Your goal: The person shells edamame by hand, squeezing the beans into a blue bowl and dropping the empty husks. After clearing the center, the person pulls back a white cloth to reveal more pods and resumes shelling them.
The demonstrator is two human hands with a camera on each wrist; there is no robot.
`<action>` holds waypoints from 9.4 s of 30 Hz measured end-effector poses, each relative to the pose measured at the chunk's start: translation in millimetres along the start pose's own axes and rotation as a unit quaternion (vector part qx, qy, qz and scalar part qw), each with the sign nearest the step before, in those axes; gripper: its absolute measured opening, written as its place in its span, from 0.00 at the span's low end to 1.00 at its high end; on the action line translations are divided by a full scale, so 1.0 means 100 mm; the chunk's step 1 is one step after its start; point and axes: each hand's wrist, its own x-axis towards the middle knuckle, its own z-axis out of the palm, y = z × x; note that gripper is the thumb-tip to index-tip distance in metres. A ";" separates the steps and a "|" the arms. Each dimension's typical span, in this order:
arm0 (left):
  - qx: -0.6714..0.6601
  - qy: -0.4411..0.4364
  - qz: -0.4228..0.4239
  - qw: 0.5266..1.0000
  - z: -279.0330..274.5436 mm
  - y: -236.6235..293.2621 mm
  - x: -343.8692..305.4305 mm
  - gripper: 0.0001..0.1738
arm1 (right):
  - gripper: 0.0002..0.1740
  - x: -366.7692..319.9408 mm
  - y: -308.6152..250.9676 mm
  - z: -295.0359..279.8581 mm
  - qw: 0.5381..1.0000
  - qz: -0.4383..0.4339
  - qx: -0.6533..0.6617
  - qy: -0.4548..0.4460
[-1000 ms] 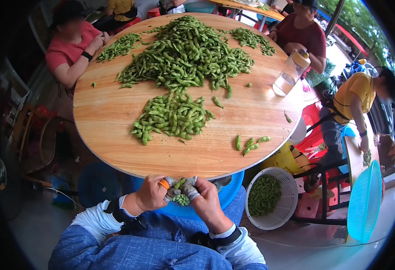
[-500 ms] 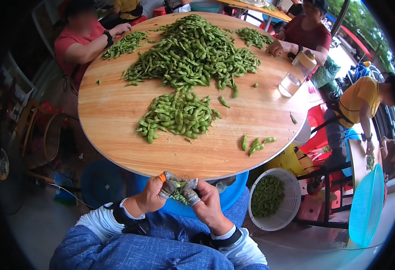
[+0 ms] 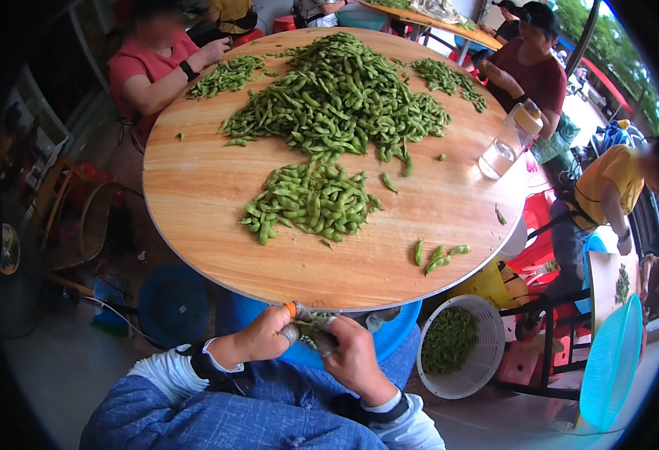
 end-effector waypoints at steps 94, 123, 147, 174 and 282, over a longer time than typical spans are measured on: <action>0.380 0.074 0.246 0.889 -0.12 0.24 0.11 0.19 | 0.09 0.12 -0.10 -0.05 0.905 0.119 0.408 0.031; -0.092 -0.091 0.077 0.989 -0.09 0.33 0.14 0.07 | 0.07 0.05 -0.01 -0.14 0.924 0.059 0.374 -0.058; -0.107 -0.061 0.030 0.992 0.09 0.02 0.04 0.10 | 0.08 -0.01 -0.02 -0.09 0.991 0.006 0.134 -0.031; 0.289 0.005 0.220 0.932 -0.16 0.33 0.31 0.09 | 0.18 0.03 -0.06 -0.25 0.884 0.181 0.430 0.001; 0.228 0.043 0.212 0.949 -0.10 0.16 0.15 0.11 | 0.12 0.11 0.08 -0.13 0.868 0.145 0.475 -0.024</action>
